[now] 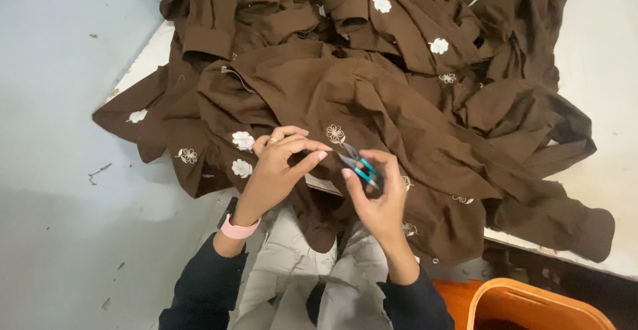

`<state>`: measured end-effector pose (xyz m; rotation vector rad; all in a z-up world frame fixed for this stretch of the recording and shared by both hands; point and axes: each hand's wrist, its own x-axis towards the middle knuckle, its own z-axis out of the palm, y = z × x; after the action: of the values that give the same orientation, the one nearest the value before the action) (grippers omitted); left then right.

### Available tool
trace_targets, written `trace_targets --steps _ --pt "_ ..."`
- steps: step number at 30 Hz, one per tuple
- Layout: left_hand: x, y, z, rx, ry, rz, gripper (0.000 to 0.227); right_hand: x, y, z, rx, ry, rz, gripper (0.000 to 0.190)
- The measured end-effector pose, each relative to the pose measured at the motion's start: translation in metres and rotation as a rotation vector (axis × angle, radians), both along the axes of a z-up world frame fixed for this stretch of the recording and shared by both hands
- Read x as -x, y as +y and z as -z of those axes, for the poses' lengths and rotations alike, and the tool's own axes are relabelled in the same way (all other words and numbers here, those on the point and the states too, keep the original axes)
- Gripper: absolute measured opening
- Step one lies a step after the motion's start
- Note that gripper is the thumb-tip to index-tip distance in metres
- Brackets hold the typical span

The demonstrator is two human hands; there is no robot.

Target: Trimming loose threads from brown garments using thread snips in a sewing factory.

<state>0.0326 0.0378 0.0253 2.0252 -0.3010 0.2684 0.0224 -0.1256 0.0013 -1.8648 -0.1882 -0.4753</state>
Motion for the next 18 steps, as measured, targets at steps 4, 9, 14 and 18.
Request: trace_targets --steps 4,9,14,18 --pt "0.002 -0.005 -0.006 0.026 0.007 0.009 0.016 0.003 -0.007 -0.002 0.329 -0.16 0.129 0.024" --pt "0.004 -0.008 -0.008 -0.01 0.049 0.02 0.015 0.005 -0.008 -0.006 0.454 -0.305 0.128 0.015" --pt "0.005 -0.009 -0.005 -0.039 0.053 0.005 0.015 0.001 -0.008 0.005 0.572 -0.417 0.183 0.014" --pt "0.008 -0.009 -0.008 -0.049 0.061 -0.003 0.015 0.001 -0.009 0.01 0.618 -0.467 0.236 0.011"
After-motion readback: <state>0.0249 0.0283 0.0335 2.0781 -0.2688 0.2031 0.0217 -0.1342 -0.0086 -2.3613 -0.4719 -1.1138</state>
